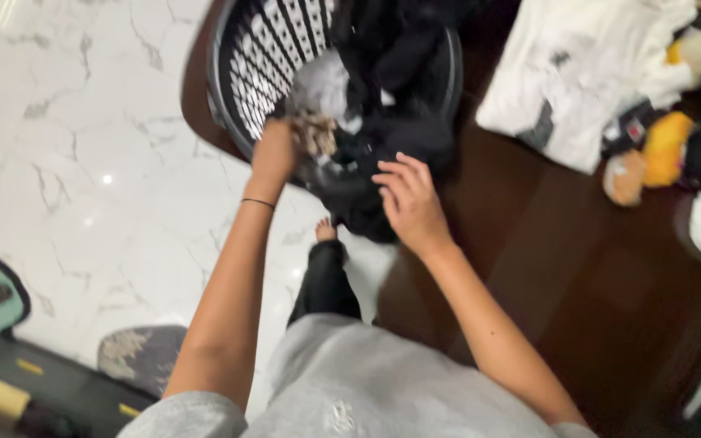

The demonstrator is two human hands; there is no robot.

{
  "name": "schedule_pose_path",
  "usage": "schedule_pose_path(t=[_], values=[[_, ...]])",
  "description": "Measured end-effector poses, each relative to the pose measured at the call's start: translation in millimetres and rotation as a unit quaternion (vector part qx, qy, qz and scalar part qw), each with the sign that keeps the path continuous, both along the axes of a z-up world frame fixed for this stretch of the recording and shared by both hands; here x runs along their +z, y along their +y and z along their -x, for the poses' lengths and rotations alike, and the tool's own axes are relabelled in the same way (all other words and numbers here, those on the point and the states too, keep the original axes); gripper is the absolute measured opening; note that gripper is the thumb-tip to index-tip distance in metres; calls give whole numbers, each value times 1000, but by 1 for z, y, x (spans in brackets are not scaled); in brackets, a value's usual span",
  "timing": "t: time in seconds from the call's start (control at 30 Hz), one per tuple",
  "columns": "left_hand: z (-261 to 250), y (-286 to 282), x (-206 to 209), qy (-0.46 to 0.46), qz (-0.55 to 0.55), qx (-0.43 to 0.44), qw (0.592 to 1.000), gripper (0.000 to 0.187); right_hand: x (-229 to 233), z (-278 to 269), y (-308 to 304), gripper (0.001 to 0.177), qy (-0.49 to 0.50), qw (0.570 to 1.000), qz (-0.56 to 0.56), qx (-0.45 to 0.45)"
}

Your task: The person folds several garments on a wooden table, including a light blue shirt, a beige top, a white tank top, a striped shirt, and a black garment. Each item is smoothed, folded into a compact rectangle, and placed into a nearby laundry basket.

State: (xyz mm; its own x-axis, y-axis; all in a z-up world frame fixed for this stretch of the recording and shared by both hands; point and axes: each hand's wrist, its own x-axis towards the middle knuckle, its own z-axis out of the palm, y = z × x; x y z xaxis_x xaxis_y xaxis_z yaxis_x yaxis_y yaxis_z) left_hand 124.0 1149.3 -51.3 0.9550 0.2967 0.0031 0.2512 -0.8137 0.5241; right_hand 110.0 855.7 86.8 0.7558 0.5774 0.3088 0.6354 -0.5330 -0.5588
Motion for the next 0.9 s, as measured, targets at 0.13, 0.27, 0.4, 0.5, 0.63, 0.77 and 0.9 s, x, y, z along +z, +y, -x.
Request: schedule_pose_path(t=[0.13,0.27,0.4,0.5,0.63,0.77,0.9], values=[[-61,16,-88,201,-133,-118,963,26,-23,-34,52,29,-71,992,94,-33],[-97,6,-127,367,-136,-141,909,45,-44,-37,56,16,-65,982,170,-47],[-96,8,-130,342,-30,-40,938,80,-49,-36,54,17,-42,981,184,-50],[-110,2,-116,376,34,-114,919,68,-44,-37,53,21,-29,979,194,-46],[-126,-2,-51,260,328,-280,864,34,-31,-43,57,44,-8,983,179,-34],[-94,-22,85,196,563,-358,718,18,-18,-51,51,73,104,988,-41,-102],[-38,-82,201,204,656,-452,568,11,-13,-45,5,54,153,966,-195,-68]])
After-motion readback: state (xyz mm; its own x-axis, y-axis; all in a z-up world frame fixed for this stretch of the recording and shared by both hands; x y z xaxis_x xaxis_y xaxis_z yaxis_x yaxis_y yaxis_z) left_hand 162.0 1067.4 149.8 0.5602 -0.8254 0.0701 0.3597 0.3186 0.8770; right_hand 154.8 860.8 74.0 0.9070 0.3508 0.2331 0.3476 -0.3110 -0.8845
